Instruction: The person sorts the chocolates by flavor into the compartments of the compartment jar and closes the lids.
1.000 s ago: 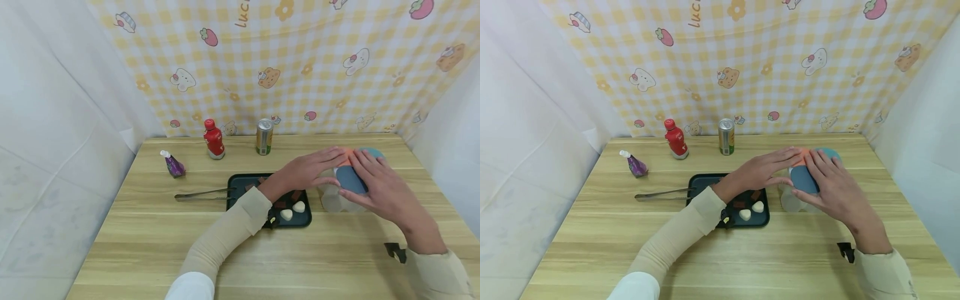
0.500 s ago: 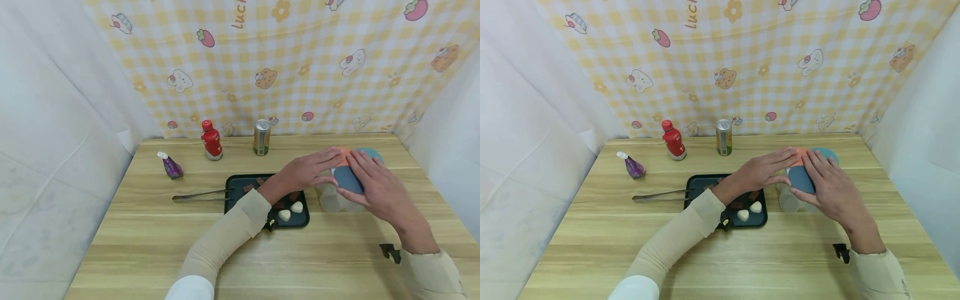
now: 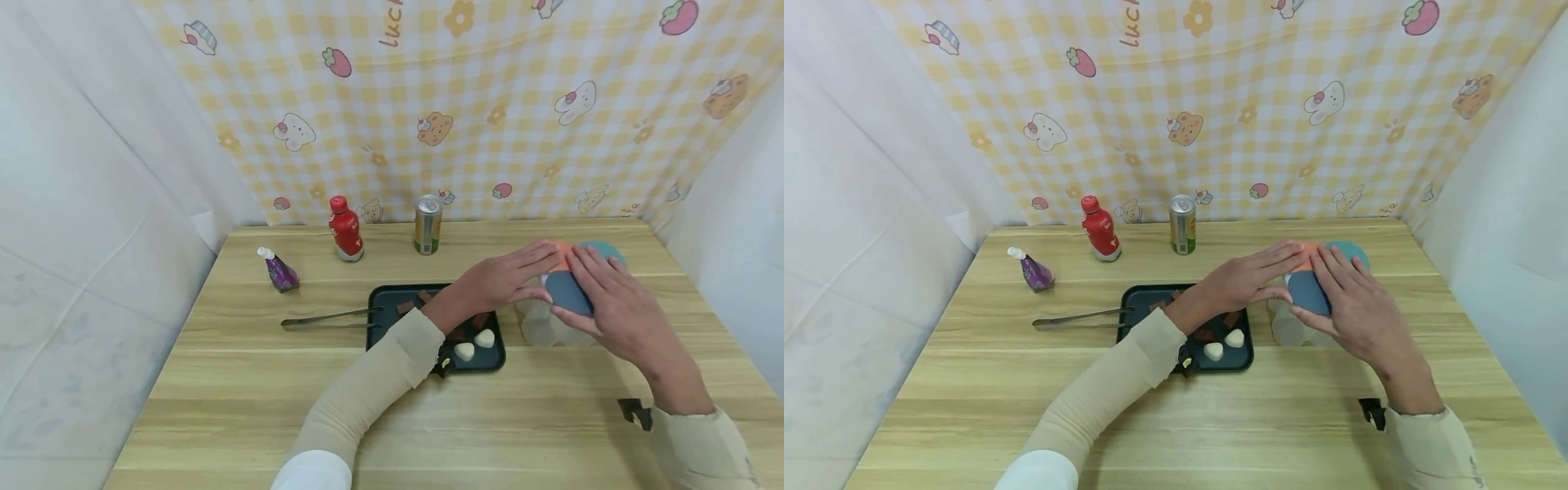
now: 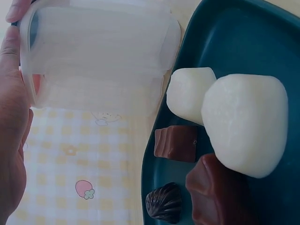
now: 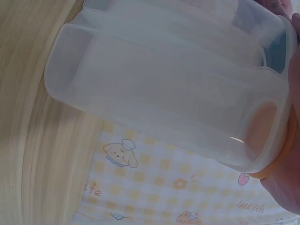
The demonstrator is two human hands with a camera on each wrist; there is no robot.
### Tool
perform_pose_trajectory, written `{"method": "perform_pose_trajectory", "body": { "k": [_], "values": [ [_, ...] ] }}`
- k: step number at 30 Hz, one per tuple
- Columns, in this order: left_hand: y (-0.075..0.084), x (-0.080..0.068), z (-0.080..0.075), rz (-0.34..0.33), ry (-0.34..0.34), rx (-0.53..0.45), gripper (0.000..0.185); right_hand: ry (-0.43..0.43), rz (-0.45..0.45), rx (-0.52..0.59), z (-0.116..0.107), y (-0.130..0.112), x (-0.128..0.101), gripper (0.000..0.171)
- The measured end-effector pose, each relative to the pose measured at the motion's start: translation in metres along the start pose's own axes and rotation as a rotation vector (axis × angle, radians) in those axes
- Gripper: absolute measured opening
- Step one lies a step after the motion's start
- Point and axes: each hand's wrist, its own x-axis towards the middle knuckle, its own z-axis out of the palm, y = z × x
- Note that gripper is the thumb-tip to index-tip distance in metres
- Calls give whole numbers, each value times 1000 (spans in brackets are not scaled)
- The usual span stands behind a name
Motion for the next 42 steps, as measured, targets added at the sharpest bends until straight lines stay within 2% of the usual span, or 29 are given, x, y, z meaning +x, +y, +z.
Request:
{"method": "perform_pose_trajectory", "body": {
  "k": [2,5,6,7,10,14,18,22,25,30,36,39,42],
  "values": [
    [0,1,-1,55,-29,72,55,-8,14,36,-1,0,1,81],
    [0,2,-1,140,-40,196,46,-14,35,87,-2,1,2,70],
    [0,2,-2,163,-40,224,45,-12,40,102,-2,1,2,67],
    [-1,1,-1,201,-8,282,44,-6,39,102,-2,2,2,65],
    [-2,1,-2,202,-12,251,43,11,40,116,0,2,1,61],
    [-2,3,-4,106,-56,98,48,32,44,138,0,2,1,55],
    [1,5,-5,-51,-102,-125,58,59,58,156,-1,1,1,52],
    [3,5,-1,-126,-69,-262,64,65,79,176,-1,0,1,49],
    [3,5,3,-109,-36,-286,68,58,88,190,-1,1,1,49],
    [3,4,8,-97,-22,-303,76,66,86,197,-2,2,1,48],
    [5,3,8,-55,1,-188,86,89,84,197,-1,3,0,46],
    [6,1,4,-68,-37,-130,89,93,84,200,-1,3,0,47],
    [6,-5,-5,-115,-90,-131,87,97,79,193,0,3,0,47]
  ]
}}
